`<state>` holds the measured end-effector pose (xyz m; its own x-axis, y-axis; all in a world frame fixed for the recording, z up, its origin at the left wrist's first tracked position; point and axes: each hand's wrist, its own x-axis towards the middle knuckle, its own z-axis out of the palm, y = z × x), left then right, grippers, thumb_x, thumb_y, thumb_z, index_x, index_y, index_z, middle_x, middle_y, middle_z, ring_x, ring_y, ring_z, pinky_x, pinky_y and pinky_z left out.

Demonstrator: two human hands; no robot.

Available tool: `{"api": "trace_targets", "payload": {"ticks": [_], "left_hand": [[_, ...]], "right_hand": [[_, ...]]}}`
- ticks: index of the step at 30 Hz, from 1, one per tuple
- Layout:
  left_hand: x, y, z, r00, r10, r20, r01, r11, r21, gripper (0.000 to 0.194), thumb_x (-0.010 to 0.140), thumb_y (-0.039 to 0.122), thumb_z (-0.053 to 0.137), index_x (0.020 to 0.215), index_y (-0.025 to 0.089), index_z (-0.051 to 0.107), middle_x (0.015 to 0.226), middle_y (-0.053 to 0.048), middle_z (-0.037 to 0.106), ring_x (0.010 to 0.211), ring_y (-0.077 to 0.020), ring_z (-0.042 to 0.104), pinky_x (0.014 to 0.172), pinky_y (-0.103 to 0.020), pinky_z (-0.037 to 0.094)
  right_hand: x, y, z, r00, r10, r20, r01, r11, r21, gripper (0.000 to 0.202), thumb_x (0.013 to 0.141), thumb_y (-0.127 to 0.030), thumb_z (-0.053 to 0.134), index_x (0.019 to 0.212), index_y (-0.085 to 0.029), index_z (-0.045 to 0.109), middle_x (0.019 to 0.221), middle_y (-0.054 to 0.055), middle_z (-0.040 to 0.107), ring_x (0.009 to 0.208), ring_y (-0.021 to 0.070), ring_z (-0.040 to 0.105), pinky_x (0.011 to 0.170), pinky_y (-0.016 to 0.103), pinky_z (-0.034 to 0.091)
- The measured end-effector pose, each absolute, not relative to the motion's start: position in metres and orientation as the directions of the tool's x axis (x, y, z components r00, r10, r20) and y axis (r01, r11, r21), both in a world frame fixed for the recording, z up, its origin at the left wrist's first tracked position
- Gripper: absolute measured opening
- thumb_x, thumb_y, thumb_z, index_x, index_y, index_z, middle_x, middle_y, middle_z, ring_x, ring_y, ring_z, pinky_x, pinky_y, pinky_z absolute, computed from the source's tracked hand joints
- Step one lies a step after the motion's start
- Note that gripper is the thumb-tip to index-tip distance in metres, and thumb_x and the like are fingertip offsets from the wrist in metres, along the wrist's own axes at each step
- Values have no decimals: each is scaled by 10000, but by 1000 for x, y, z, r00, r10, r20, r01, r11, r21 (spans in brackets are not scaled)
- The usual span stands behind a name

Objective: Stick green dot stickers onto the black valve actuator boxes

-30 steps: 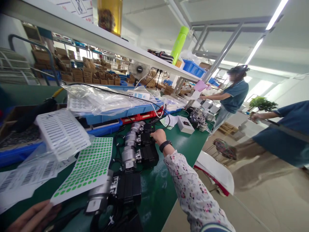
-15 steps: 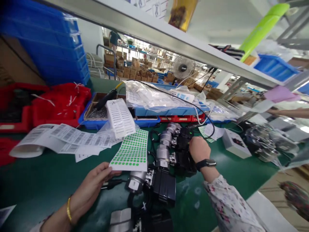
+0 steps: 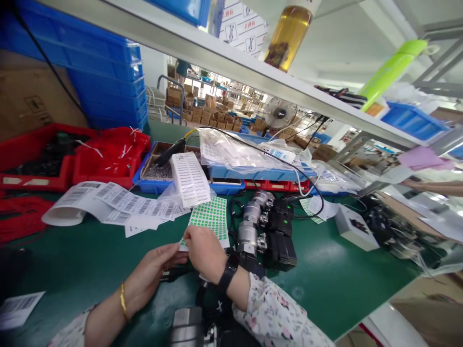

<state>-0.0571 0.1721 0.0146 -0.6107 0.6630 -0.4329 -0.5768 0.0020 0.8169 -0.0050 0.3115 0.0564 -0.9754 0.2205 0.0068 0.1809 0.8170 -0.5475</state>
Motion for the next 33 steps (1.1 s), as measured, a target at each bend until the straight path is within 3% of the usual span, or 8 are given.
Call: {"api": "trace_targets", "payload": {"ticks": [4,11,15,24,26,28,31,33], "left_hand": [[-57,177,11,-635,622,-458,-585,0,811,420,516,418,815,792,119,711,761,-87,698,697,-171,614,709,-259,428],[-53,177,17,-691,605,-395,-546,-79,834,344,526,390,796,745,140,708,702,-59,682,655,-156,587,640,-246,403],[-47,176,24,-739,576,-351,-502,-123,856,334,514,397,784,705,133,709,673,-63,670,634,-160,568,653,-264,407],[-45,179,29,-779,550,-300,-454,-165,876,301,523,396,765,648,131,698,674,-73,669,649,-172,573,676,-280,430],[-45,175,29,-757,582,-298,-461,-151,875,287,538,377,772,680,141,695,684,-52,673,652,-161,577,667,-257,441],[-48,172,27,-740,586,-330,-480,-115,870,284,554,367,779,716,154,684,688,-28,674,646,-152,590,633,-231,460],[-61,173,17,-735,525,-429,-534,-58,844,291,513,299,815,721,156,670,682,3,662,642,-132,603,577,-171,487],[-71,176,10,-689,497,-528,-630,-52,774,241,484,177,795,681,147,659,705,10,663,683,-139,626,609,-160,527]], "right_hand": [[3,311,55,-969,245,-3,207,813,-544,166,823,-44,548,819,-180,643,788,19,653,756,168,584,643,232,343],[-7,306,58,-952,305,-13,256,774,-580,115,737,-66,679,718,-174,646,704,-3,620,689,151,559,607,223,363],[-3,304,58,-964,261,44,205,842,-499,126,749,-70,681,712,-180,631,734,10,605,724,180,557,643,262,376],[16,284,68,-958,76,276,11,973,-229,173,819,-30,501,742,-177,548,772,66,552,764,242,516,675,344,382],[29,287,85,-936,130,328,13,942,-334,162,848,-80,477,743,-181,548,785,62,560,760,227,520,671,331,386],[46,309,100,-873,334,355,82,819,-569,137,858,-173,496,736,-183,560,747,39,564,698,190,526,635,297,396],[87,371,108,-610,763,215,195,407,-892,184,767,-346,607,735,-165,598,677,18,565,609,152,511,551,247,395],[122,415,102,-383,923,50,222,144,-964,255,675,-387,661,731,-142,614,690,26,574,651,155,519,554,231,408]]}}
